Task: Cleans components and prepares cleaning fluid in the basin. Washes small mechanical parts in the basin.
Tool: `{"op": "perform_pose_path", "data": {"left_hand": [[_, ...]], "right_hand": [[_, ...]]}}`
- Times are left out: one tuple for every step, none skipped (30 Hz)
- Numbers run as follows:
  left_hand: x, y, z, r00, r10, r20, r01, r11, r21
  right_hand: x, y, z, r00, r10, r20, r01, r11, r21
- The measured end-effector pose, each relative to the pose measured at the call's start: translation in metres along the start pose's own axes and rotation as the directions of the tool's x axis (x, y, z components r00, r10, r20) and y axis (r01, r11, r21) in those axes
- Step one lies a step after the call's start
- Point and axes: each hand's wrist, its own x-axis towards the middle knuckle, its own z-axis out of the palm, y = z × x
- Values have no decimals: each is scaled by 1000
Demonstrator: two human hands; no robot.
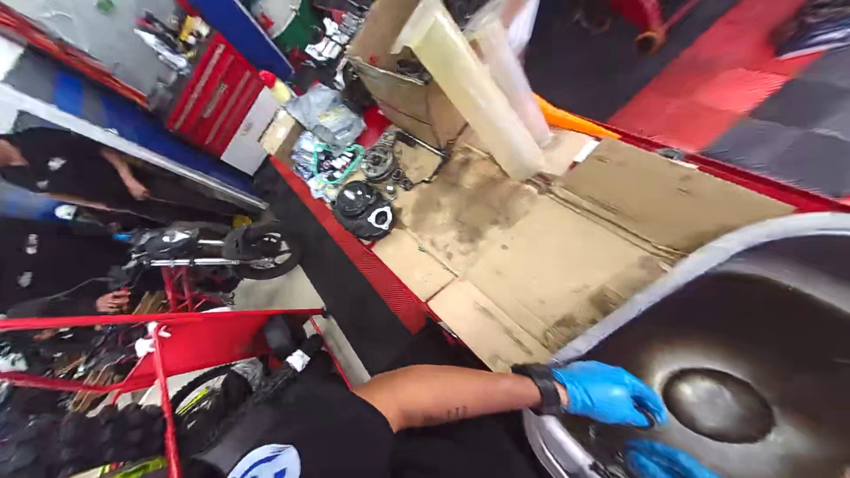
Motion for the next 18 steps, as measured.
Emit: {"op": "perform_pose_path", "data": {"left_hand": [[1,4,-3,998,60,-17,-61,994,-87],[3,12,-6,992,124,-24,-126,978,-167],[4,25,-10,985,171,-20,-171,956,-238],[5,41,-15,980,201,-6,-193,931,-311],[5,59,-24,976,215,16,-194,906,-375],[5,75,-34,972,233,28,-200,886,-419],[5,91,-44,964,263,38,-220,872,-436],[7,104,-52,954,296,46,-249,870,-426],[13,109,-56,950,306,58,-267,896,-356],[25,102,-52,964,257,74,-241,954,-175],[37,83,-35,987,139,80,-147,984,104],[43,58,-10,996,-16,91,-19,926,377],[58,43,2,987,-125,99,53,843,536],[72,35,5,976,-190,108,89,797,597],[74,27,8,968,-223,114,113,796,594],[66,17,13,965,-235,115,131,813,568],[58,8,17,964,-240,117,141,830,540],[57,4,14,965,-236,118,141,840,525]], "right_hand": [[-7,0,-10,996,-67,-65,70,996,48],[-16,-1,-19,980,-146,-135,157,985,72],[-26,-4,-27,957,-195,-215,213,975,63],[-38,-12,-38,932,-224,-285,244,969,36],[-48,-24,-50,905,-252,-343,274,962,18],[-56,-35,-62,880,-273,-389,303,953,16],[-63,-44,-75,855,-289,-431,333,942,29],[-65,-50,-85,833,-300,-464,362,931,48],[-61,-51,-90,824,-310,-474,380,923,59],[-50,-44,-88,844,-308,-439,361,932,41],[-36,-24,-73,902,-280,-330,280,959,-49],[-26,4,-48,958,-222,-179,179,957,-228],[-7,24,-34,974,-203,-104,147,907,-394],[13,36,-27,980,-182,-85,126,886,-447],[19,42,-16,986,-147,-79,100,897,-432],[16,48,-2,992,-109,-66,75,917,-391],[12,54,11,995,-89,-48,66,933,-355],[16,58,15,994,-98,-38,79,933,-351]]}}
